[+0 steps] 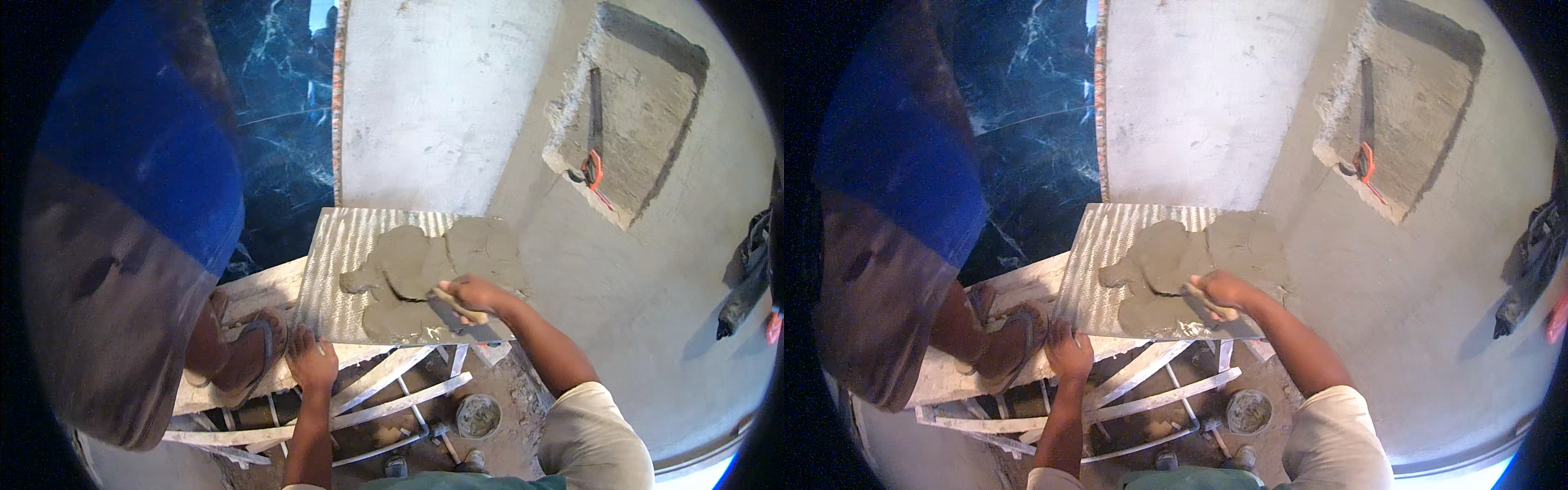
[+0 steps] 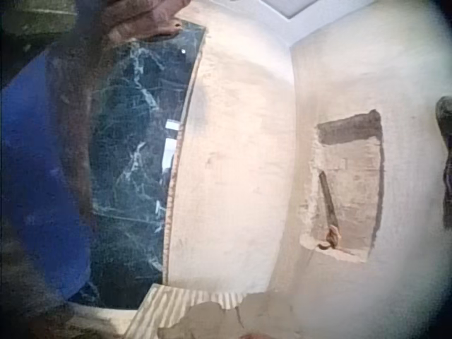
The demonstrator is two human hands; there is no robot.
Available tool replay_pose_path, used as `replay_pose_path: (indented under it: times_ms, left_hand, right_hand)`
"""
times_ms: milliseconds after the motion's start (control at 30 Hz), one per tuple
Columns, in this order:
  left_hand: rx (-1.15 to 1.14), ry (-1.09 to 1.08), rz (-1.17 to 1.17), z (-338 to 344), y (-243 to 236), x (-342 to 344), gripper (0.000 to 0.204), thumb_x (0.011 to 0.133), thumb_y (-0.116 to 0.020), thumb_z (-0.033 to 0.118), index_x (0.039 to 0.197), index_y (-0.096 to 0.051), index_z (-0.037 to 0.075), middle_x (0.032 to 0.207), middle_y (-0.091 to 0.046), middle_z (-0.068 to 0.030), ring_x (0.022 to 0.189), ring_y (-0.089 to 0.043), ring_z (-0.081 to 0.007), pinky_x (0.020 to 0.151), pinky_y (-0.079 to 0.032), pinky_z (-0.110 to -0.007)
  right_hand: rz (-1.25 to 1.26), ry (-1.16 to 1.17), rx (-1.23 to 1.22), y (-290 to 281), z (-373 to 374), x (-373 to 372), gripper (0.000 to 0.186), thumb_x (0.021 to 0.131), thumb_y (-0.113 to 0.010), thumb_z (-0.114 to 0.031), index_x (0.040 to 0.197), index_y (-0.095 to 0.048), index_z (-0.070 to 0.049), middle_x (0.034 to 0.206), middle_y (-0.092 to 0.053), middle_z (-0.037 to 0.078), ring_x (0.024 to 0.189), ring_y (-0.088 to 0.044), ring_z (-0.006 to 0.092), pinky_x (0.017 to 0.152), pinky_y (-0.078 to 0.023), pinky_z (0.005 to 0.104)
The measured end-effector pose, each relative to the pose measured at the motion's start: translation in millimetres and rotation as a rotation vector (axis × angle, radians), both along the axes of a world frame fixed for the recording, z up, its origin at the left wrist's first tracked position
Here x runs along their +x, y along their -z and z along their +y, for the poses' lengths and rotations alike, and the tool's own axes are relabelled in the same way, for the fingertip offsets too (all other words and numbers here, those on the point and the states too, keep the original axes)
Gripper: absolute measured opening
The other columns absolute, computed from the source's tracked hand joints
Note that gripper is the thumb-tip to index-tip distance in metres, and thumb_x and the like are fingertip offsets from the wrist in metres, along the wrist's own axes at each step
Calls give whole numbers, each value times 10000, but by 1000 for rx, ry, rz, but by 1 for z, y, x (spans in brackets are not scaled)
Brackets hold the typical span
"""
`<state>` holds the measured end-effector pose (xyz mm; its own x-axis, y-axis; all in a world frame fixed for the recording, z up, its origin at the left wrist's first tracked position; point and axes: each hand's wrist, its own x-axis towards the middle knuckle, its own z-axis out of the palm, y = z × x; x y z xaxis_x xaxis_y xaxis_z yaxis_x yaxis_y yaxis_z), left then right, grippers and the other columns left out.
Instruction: The person applies mortar onto the back of a tile using a trowel, spreading the mixture across the surface before another person assists in holding the tile.
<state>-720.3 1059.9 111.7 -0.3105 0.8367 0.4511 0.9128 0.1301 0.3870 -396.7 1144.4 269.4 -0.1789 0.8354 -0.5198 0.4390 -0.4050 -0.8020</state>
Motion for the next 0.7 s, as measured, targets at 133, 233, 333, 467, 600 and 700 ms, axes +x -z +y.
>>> replay_pose_path:
  times_ms: [133, 233, 333, 467, 600, 700]
  left_hand:
    - [39, -6, 21, 4, 3, 5, 399, 831, -548, 231, 1143, -580, -16, 1260, -558, -189, 1205, -490, -352, 995, -367, -477]
    - [62, 14, 18, 4, 3, 12, 371, 827, -552, 222, 1114, -585, -10, 1262, -555, -189, 1206, -489, -349, 985, -375, -472]
    - [68, 6, 15, 4, 0, 13, 352, 818, -564, 213, 1092, -586, -6, 1248, -560, -189, 1198, -494, -350, 973, -382, -470]
    - [86, 3, 10, -1, 2, 4, 366, 803, -584, 207, 1099, -582, -8, 1218, -571, -193, 1179, -503, -356, 956, -390, -475]
    - [145, -2, 7, 0, 5, 7, 365, 782, -609, 210, 1081, -583, 3, 1198, -575, -179, 1151, -514, -350, 913, -405, -486]
    - [135, -4, -6, 1, 1, 10, 349, 776, -612, 205, 1066, -583, 11, 1187, -578, -168, 1131, -528, -343, 899, -409, -482]
  right_hand:
    - [35, 290, -20, -14, 4, 73, 366, 990, -425, -433, 1018, -559, -94, 651, -557, 89, 438, -532, 189, 377, -437, 340]
    - [164, 466, -97, 11, 38, 108, 343, 993, -405, -435, 1026, -536, -119, 658, -552, 83, 448, -524, 189, 381, -447, 339]
    - [208, 491, -128, 24, 62, 95, 325, 992, -400, -442, 1016, -518, -141, 674, -559, 75, 460, -528, 188, 380, -460, 329]
    - [335, 314, -191, 30, 77, 41, 332, 985, -424, -437, 978, -505, -116, 704, -554, 81, 509, -543, 181, 429, -496, 343]
    - [403, 189, -255, 38, 71, 9, 362, 982, -409, -470, 1011, -493, -119, 696, -561, 74, 473, -540, 182, 380, -465, 333]
    - [282, 95, -248, 35, 50, -23, 383, 977, -418, -479, 1005, -511, -109, 680, -562, 73, 453, -538, 188, 360, -450, 338]
